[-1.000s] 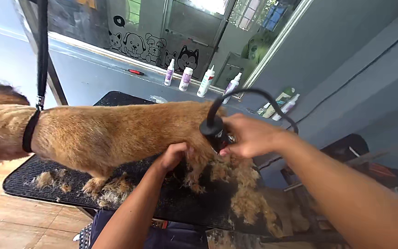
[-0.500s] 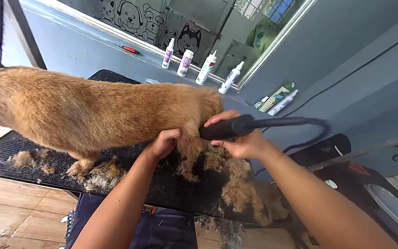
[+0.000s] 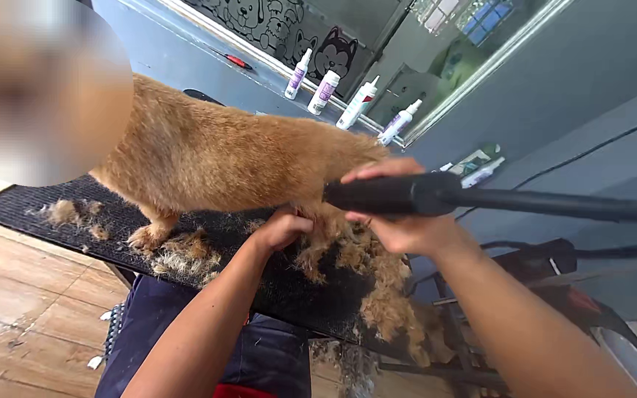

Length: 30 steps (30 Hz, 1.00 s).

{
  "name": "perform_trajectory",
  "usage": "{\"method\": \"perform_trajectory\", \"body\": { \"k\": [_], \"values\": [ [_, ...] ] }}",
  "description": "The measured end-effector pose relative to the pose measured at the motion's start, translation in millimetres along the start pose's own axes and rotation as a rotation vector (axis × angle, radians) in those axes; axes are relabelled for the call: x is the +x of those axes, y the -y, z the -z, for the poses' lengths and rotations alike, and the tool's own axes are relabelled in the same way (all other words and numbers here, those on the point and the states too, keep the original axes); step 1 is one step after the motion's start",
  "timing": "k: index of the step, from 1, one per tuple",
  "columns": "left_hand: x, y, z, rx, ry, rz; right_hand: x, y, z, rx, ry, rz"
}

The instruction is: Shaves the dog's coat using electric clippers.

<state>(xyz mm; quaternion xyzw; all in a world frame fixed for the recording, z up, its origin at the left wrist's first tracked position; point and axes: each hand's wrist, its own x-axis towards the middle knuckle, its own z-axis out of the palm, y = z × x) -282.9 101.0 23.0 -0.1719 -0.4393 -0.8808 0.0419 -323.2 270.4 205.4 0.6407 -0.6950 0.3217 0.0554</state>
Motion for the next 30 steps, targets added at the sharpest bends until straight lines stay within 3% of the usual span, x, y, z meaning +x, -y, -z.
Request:
{"method": "perform_trajectory", "body": {
  "k": [3,5,7,10,14,18,22,24,28,30],
  "values": [
    [4,2,3,-0.160,0.038,-0.092,-24,-7,6,-0.182,0.172,-0.186],
    [8,1,-2,-0.140,-0.005,-0.047,-9,3,18,-0.309,0.330,-0.268],
    [15,0,-12,-0.046,-0.061,0.007,19,22,26,-0.232,0.293,-0.190],
    [22,-1,-29,0.042,-0.187,0.041,70,41,18,-0.121,0.089,0.058],
    [24,1,-25,0.131,-0.225,-0.002,102,39,-7,-0.320,0.103,0.188],
    [19,-1,-18,0.135,-0.192,-0.062,72,14,-16,-0.478,0.171,0.077],
    [19,9,0,-0.113,-0.044,-0.146,36,-1,-10,-0.476,0.209,-0.075],
    [21,5,2,-0.169,-0.075,-0.117,10,-10,-7,-0.418,0.226,-0.140],
    [35,-14,-11,0.011,-0.151,0.009,0,-12,19,-0.166,0.416,-0.297],
    [38,-13,-21,0.155,-0.246,0.023,13,-5,39,0.006,0.283,-0.248]
  ]
}}
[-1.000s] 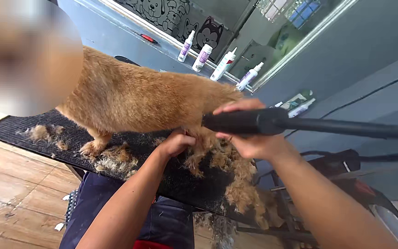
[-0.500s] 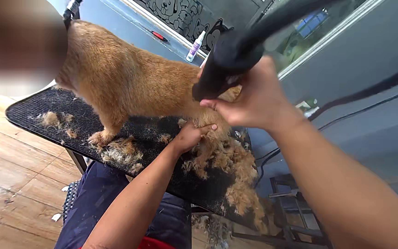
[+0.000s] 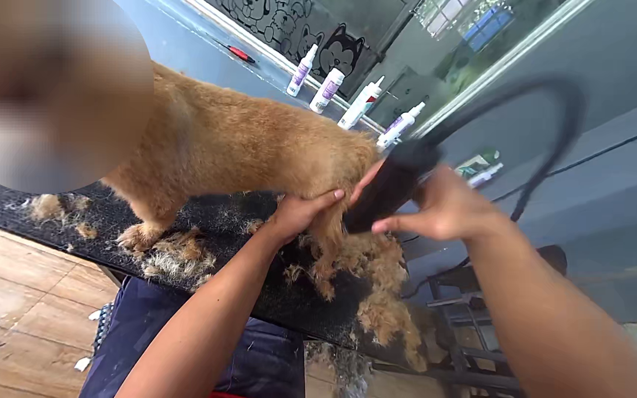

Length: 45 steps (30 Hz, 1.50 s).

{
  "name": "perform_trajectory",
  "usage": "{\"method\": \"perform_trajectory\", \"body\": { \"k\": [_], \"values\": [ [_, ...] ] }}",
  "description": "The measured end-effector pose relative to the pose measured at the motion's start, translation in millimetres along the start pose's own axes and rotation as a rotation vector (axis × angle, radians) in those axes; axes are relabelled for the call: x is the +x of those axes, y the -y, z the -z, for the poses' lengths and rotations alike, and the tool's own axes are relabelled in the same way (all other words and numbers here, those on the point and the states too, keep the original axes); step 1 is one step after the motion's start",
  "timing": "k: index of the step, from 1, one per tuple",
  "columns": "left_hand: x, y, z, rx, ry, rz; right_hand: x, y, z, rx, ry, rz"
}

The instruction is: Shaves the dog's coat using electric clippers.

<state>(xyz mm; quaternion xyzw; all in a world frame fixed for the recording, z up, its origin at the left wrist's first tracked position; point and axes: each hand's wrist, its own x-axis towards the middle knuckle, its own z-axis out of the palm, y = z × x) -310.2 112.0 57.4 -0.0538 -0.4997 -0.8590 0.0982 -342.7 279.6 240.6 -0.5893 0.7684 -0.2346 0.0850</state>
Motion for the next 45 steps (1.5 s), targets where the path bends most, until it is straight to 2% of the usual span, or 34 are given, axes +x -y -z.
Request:
{"method": "perform_trajectory", "body": {
  "k": [3,5,7,10,13,14,17,20,24,26,28,29,30,33,35,39,41,43,45],
  "values": [
    [-4,4,3,0.074,-0.004,-0.002,25,5,14,0.111,-0.323,0.320],
    [-5,6,8,0.046,0.035,-0.022,33,-5,10,0.063,-0.369,0.402],
    [-5,4,14,0.029,0.049,-0.013,26,-21,-5,0.001,-0.347,0.352],
    [-8,2,24,-0.011,0.032,0.044,2,-45,-25,0.046,-0.260,0.216],
    [-12,-6,22,-0.045,0.028,0.065,1,-43,-13,-0.013,-0.055,0.030],
    [-12,-7,20,-0.010,0.039,0.058,5,-35,-4,-0.009,-0.016,0.019],
    [-9,-6,13,0.142,0.071,0.030,20,-12,15,0.113,-0.188,0.229],
    [-6,-4,11,0.246,0.067,0.021,34,-11,6,0.137,-0.340,0.436],
    [-5,-9,23,0.344,0.087,0.031,12,-35,-18,0.101,-0.262,0.318],
    [-9,-12,26,0.303,0.099,0.091,0,-41,-20,-0.009,-0.145,0.165],
    [-11,-11,23,0.278,0.090,0.116,-3,-36,-11,-0.215,0.047,-0.003],
    [-11,-12,19,0.336,0.083,0.114,-3,-31,-6,-0.226,0.085,-0.009],
    [-10,-13,15,0.402,0.066,0.101,-1,-25,0,-0.160,0.045,0.030],
    [-9,-6,6,0.415,0.034,0.066,11,-11,7,0.093,-0.266,0.330],
    [-8,-4,7,0.351,0.053,0.014,23,-14,1,0.104,-0.336,0.461],
    [-9,-4,17,0.113,0.096,-0.013,-4,-44,-22,0.086,-0.222,0.272],
    [-9,-3,19,0.023,0.089,-0.004,-17,-50,-19,0.023,-0.112,0.158],
    [-7,-3,15,-0.021,0.091,-0.001,-18,-36,0,-0.081,-0.013,0.072],
    [-5,-2,7,-0.008,0.072,0.017,-11,-17,15,-0.017,-0.065,0.134]
  ]
}}
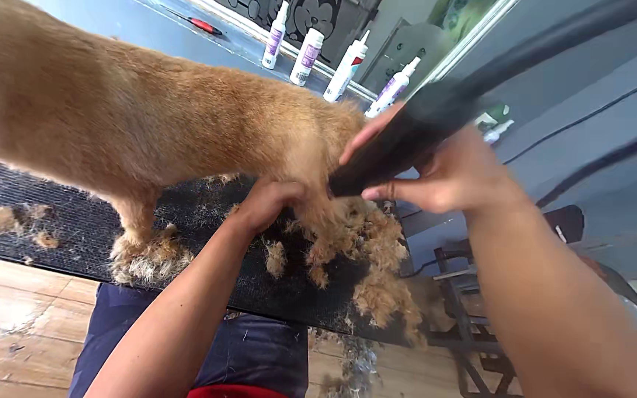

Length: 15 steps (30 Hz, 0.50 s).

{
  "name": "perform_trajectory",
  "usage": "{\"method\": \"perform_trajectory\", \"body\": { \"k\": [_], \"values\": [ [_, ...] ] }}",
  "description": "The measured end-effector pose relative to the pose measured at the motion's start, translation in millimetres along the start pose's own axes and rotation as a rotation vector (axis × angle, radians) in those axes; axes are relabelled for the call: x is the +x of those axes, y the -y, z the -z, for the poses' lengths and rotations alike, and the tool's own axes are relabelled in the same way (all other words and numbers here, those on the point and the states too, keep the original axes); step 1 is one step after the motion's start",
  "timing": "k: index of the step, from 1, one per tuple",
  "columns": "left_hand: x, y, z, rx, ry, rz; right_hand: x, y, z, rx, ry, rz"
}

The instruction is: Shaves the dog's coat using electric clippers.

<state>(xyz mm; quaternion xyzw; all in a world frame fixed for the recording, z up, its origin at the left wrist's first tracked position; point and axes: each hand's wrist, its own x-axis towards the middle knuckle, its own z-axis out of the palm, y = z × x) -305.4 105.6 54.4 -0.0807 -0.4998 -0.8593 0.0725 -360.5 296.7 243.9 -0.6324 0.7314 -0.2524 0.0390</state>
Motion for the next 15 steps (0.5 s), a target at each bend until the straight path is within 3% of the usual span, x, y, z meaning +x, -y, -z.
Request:
{"method": "perform_trajectory", "body": {
  "k": [3,5,12,15],
  "values": [
    [5,4,-8,0.098,-0.041,0.033,26,11,1,0.106,-0.217,0.205],
    [7,7,-8,0.146,-0.051,0.040,35,3,-6,0.047,-0.253,0.250],
    [5,-3,2,-0.024,-0.027,0.045,-22,-43,-27,-0.065,0.025,-0.089],
    [5,-16,-5,0.111,-0.042,0.116,-24,-31,-10,-0.128,0.223,-0.240]
  ]
}}
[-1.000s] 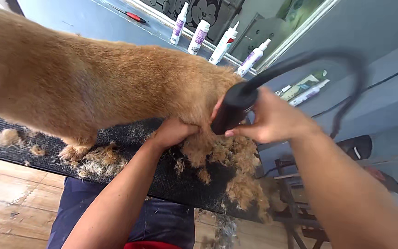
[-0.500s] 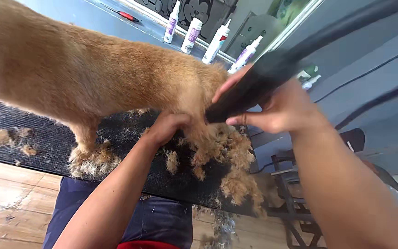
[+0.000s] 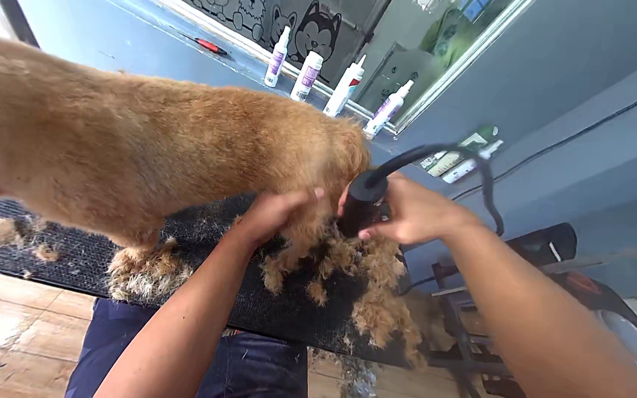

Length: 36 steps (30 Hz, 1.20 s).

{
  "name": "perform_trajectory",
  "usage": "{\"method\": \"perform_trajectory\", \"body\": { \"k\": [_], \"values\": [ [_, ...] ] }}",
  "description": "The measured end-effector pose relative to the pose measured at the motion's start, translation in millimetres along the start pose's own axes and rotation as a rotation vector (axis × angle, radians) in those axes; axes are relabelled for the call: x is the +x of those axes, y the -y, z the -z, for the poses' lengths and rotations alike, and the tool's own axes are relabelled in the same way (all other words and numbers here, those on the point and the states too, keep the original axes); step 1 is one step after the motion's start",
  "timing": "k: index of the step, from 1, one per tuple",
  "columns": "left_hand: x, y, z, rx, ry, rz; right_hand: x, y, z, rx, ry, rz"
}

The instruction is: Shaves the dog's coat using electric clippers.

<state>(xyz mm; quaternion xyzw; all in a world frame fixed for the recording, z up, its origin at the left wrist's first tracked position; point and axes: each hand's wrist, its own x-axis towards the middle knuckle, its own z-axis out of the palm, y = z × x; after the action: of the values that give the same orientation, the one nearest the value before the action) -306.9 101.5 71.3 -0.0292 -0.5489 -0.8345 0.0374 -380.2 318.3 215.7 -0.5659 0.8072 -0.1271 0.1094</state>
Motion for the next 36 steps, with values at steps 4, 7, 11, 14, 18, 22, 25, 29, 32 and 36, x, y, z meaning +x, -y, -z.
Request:
{"method": "perform_trajectory", "body": {
  "k": [4,7,11,14,18,22,25,29,32,36],
  "values": [
    [2,7,-5,0.177,-0.054,-0.008,12,34,36,0.342,-0.366,0.315],
    [-2,9,-8,0.168,-0.031,-0.020,48,42,48,0.310,-0.583,0.554],
    [-4,6,-7,0.216,-0.039,-0.036,59,40,51,0.242,-0.495,0.381],
    [-3,9,-1,0.230,-0.016,-0.044,38,25,31,0.206,-0.439,0.321],
    [-5,8,-2,0.316,-0.015,0.018,11,15,22,0.203,-0.209,0.123],
    [-11,4,-10,0.318,-0.036,0.043,40,26,73,0.434,-0.280,0.249],
    [-11,7,-8,0.275,-0.011,0.027,104,34,101,0.551,-0.324,0.495],
    [-10,3,-1,0.271,0.015,0.022,150,27,113,0.552,-0.078,0.441],
    [-11,2,5,0.309,0.016,0.015,133,10,118,0.422,0.062,0.282],
    [-14,1,1,0.401,0.009,0.016,118,4,127,0.407,0.235,0.177]
  ]
}}
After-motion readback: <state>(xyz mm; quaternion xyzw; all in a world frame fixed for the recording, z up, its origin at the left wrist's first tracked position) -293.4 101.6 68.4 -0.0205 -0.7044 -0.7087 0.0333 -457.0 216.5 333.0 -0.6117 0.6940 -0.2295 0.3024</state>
